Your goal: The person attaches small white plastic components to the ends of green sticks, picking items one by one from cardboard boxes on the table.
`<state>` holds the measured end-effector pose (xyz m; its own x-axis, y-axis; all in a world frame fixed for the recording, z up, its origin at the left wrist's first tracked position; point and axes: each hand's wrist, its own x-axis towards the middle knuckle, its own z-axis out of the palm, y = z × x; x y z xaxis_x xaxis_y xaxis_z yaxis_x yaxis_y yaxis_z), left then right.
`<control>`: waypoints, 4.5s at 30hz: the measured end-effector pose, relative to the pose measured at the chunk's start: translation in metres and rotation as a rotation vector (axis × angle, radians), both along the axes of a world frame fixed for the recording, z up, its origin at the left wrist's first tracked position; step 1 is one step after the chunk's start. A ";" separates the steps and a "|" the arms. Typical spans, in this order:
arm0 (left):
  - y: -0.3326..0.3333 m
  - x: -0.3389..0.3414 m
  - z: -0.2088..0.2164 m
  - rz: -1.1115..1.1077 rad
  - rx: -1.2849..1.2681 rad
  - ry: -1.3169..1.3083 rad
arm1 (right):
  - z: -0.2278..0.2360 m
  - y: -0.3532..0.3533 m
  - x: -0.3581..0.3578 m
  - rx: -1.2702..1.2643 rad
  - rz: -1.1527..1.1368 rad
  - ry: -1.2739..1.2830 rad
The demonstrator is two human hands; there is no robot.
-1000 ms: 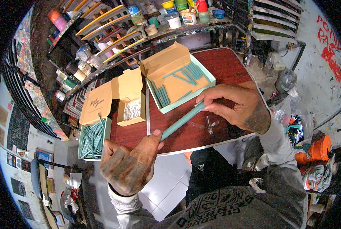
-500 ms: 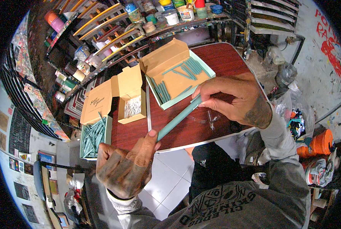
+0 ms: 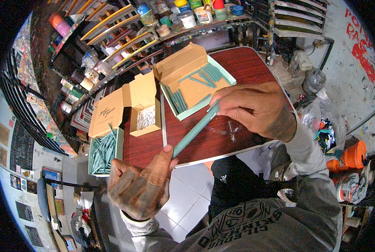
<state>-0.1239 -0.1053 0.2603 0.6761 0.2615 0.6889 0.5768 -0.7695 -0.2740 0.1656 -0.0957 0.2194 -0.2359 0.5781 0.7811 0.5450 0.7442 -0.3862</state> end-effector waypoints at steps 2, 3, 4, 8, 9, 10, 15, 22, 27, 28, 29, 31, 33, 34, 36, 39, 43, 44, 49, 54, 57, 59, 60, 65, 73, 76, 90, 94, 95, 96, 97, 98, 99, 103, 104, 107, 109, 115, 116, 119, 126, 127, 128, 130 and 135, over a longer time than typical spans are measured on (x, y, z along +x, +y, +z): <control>-0.004 0.001 0.002 0.037 -0.031 -0.013 | 0.007 -0.006 -0.004 -0.097 -0.010 0.021; -0.004 0.001 0.001 0.042 -0.021 -0.022 | 0.010 -0.010 -0.007 -0.175 -0.018 0.055; -0.004 0.000 -0.001 0.047 -0.010 -0.032 | 0.011 -0.011 -0.008 -0.253 -0.026 0.089; -0.007 0.002 -0.003 0.054 -0.017 -0.025 | 0.000 -0.005 -0.003 -0.088 0.017 0.039; -0.008 0.002 -0.003 0.050 -0.015 -0.024 | 0.001 -0.004 -0.002 -0.072 0.028 0.032; -0.007 0.003 -0.002 0.046 -0.012 -0.023 | 0.001 -0.004 -0.002 -0.057 0.038 0.025; -0.011 -0.001 0.002 0.054 -0.022 0.001 | 0.004 -0.007 -0.006 -0.119 0.059 0.112; -0.013 0.005 0.003 0.082 -0.015 -0.003 | -0.003 -0.002 -0.002 0.000 0.040 0.027; -0.013 0.001 0.003 0.074 -0.047 -0.039 | 0.003 -0.006 -0.008 -0.093 0.091 0.159; -0.015 -0.003 0.000 0.080 -0.060 -0.058 | 0.006 -0.009 -0.011 -0.175 0.108 0.223; -0.015 -0.004 -0.001 0.079 -0.074 -0.079 | 0.004 -0.009 -0.012 -0.128 0.092 0.238; -0.015 -0.003 0.000 0.081 -0.058 -0.082 | 0.001 -0.007 -0.014 -0.032 0.061 0.268; -0.015 -0.003 0.000 0.078 -0.031 -0.087 | 0.006 -0.010 -0.013 0.003 0.006 0.143; -0.014 -0.003 0.000 0.069 -0.012 -0.092 | 0.008 -0.010 -0.012 0.021 -0.021 0.080; -0.015 -0.004 0.001 0.050 0.022 -0.097 | 0.008 -0.009 -0.012 0.140 -0.049 0.021; -0.017 -0.004 0.002 0.061 0.045 -0.076 | 0.010 -0.012 -0.014 0.195 -0.095 -0.053; -0.026 -0.003 0.004 0.074 0.071 -0.063 | 0.011 -0.012 -0.019 0.268 -0.142 -0.118; -0.026 -0.003 0.004 0.048 0.091 -0.081 | 0.012 -0.012 -0.020 0.297 -0.166 -0.151; -0.027 -0.003 0.002 0.005 0.088 -0.135 | 0.009 -0.004 -0.034 0.390 -0.237 -0.211; -0.038 0.005 -0.001 0.089 0.026 -0.183 | 0.003 0.008 -0.039 0.469 -0.218 -0.159; -0.033 0.002 -0.012 0.088 -0.023 -0.214 | 0.002 0.009 -0.038 0.391 -0.104 0.002; -0.029 -0.002 -0.018 0.051 -0.014 -0.261 | 0.002 0.008 -0.039 0.354 -0.064 0.072; -0.031 -0.003 -0.018 0.061 -0.027 -0.266 | 0.002 0.006 -0.038 0.353 -0.071 0.069; -0.032 -0.003 -0.017 0.058 -0.049 -0.253 | 0.001 0.003 -0.030 0.378 -0.106 -0.037; -0.038 0.001 -0.015 0.041 -0.003 -0.241 | 0.005 0.003 -0.037 0.520 -0.230 -0.197; -0.042 0.001 -0.019 0.062 -0.030 -0.279 | 0.001 0.012 -0.038 0.530 -0.194 -0.188; -0.052 0.049 -0.085 0.149 -0.527 -0.827 | 0.007 -0.020 -0.087 -0.537 0.526 1.110; -0.046 0.047 -0.095 0.109 -0.632 -0.997 | 0.007 -0.027 -0.092 -0.465 0.471 1.049; -0.043 0.043 -0.099 0.105 -0.669 -1.049 | 0.006 -0.028 -0.095 -0.445 0.471 1.030; -0.036 0.043 -0.099 -0.063 -0.673 -1.034 | 0.003 -0.029 -0.091 -0.469 0.507 0.958; -0.037 0.039 -0.097 -0.059 -0.765 -0.976 | 0.004 -0.029 -0.090 -0.501 0.512 0.882; -0.039 0.034 -0.097 -0.054 -0.866 -0.921 | 0.005 -0.031 -0.087 -0.541 0.510 0.806; -0.041 0.031 -0.098 -0.048 -0.966 -0.863 | 0.007 -0.032 -0.086 -0.579 0.508 0.729; -0.044 0.047 -0.098 -0.085 -0.995 -1.142 | -0.003 -0.038 -0.098 -0.431 0.423 0.918; -0.043 0.044 -0.104 -0.060 -0.933 -1.078 | -0.008 -0.037 -0.098 -0.412 0.417 0.901; -0.038 0.044 -0.115 -0.095 -0.828 -1.037 | -0.012 -0.035 -0.100 -0.370 0.382 0.880; -0.036 0.040 -0.116 -0.030 -0.690 -0.908 | -0.011 -0.035 -0.099 -0.347 0.301 0.832; -0.036 0.038 -0.105 0.104 -0.308 -0.505 | -0.017 -0.037 -0.103 -0.264 0.197 0.841; -0.037 0.037 -0.104 0.122 -0.291 -0.441 | -0.018 -0.037 -0.104 -0.247 0.183 0.839; -0.036 0.033 -0.105 0.083 -0.254 -0.417 | -0.009 -0.046 -0.102 -0.326 0.185 0.769; -0.034 0.032 -0.111 0.063 -0.426 -0.589 | -0.014 -0.039 -0.105 -0.384 0.352 0.960; -0.034 0.034 -0.112 0.063 -0.446 -0.617 | -0.015 -0.038 -0.106 -0.383 0.368 0.985; -0.033 0.034 -0.112 0.064 -0.465 -0.643 | -0.016 -0.037 -0.107 -0.382 0.387 1.012; -0.031 0.034 -0.113 0.049 -0.439 -0.651 | -0.018 -0.036 -0.102 -0.411 0.345 0.933; -0.027 0.027 -0.115 0.101 -0.316 -0.549 | -0.012 -0.036 -0.099 -0.509 0.346 0.934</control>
<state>-0.0968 -0.1325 0.1454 0.2084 0.5524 0.8071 0.6425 -0.6995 0.3129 0.0666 -0.1315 0.2076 0.1095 0.8977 0.4267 -0.3237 0.4381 -0.8387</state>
